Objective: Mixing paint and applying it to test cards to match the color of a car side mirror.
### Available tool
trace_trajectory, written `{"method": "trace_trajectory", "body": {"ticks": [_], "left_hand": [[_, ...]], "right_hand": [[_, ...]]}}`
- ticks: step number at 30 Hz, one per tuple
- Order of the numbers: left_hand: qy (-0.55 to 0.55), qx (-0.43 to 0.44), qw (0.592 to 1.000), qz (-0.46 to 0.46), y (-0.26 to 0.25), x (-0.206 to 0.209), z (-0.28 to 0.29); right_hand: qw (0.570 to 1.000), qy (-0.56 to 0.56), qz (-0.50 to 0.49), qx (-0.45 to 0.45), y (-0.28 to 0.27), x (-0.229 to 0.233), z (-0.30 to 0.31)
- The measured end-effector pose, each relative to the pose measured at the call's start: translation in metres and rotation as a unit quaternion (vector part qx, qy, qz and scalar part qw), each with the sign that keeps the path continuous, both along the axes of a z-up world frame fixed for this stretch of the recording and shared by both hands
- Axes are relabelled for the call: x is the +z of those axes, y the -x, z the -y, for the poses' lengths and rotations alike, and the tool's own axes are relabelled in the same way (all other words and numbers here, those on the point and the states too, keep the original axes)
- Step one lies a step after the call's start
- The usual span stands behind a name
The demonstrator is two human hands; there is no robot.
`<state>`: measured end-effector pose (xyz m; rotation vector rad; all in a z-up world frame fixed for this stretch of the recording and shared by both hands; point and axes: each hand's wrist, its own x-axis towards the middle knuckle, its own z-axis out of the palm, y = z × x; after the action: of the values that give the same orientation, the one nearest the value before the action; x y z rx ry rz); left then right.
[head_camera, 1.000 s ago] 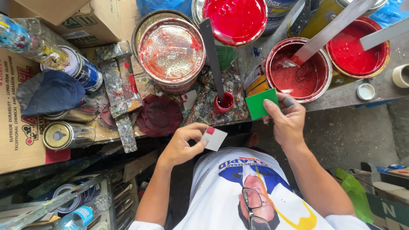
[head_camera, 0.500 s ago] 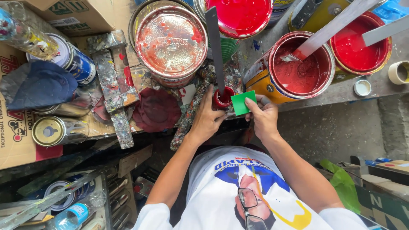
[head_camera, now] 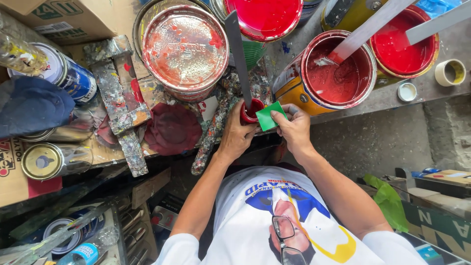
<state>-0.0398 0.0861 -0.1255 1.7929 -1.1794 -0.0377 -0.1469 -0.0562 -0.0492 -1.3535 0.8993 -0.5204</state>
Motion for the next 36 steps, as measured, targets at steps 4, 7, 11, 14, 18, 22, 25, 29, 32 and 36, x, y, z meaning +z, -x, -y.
{"method": "trace_trajectory", "body": {"ticks": [4, 7, 11, 14, 18, 22, 25, 29, 32, 36], "left_hand": [[0.001, -0.005, 1.0, -0.001, -0.001, -0.006, -0.001], [0.005, -0.009, 1.0, -0.006, -0.002, -0.007, -0.002], [0.005, -0.01, 1.0, -0.004, -0.002, -0.01, -0.003], [0.01, -0.015, 1.0, -0.02, -0.003, -0.006, -0.004], [0.018, -0.012, 1.0, -0.019, 0.0, 0.0, -0.007], [0.021, 0.002, 0.998, -0.062, 0.005, 0.024, -0.02], [0.013, 0.012, 0.996, -0.09, 0.014, 0.036, -0.041], [0.013, 0.041, 0.988, -0.148, 0.038, 0.035, -0.08], [0.027, 0.077, 0.98, -0.183, 0.055, 0.044, -0.107], [0.017, 0.104, 0.978, -0.179, 0.073, 0.045, -0.128]], "right_hand": [[1.0, -0.007, 0.001, -0.003, 0.003, 0.004, 0.001], [1.0, -0.009, 0.001, -0.01, 0.007, 0.006, 0.003], [1.0, -0.007, 0.003, -0.028, 0.015, 0.009, 0.006], [0.999, 0.0, 0.004, -0.045, 0.024, 0.029, 0.006], [0.996, 0.088, 0.0, -0.024, 0.04, 0.06, 0.001], [0.85, 0.506, 0.112, 0.096, 0.06, 0.079, 0.0], [0.796, 0.569, 0.17, 0.117, 0.065, 0.085, -0.003], [0.766, 0.592, 0.219, 0.123, 0.067, 0.082, -0.002], [0.764, 0.589, 0.224, 0.139, 0.063, 0.078, -0.002], [0.791, 0.558, 0.205, 0.142, 0.042, 0.068, -0.001]]}}
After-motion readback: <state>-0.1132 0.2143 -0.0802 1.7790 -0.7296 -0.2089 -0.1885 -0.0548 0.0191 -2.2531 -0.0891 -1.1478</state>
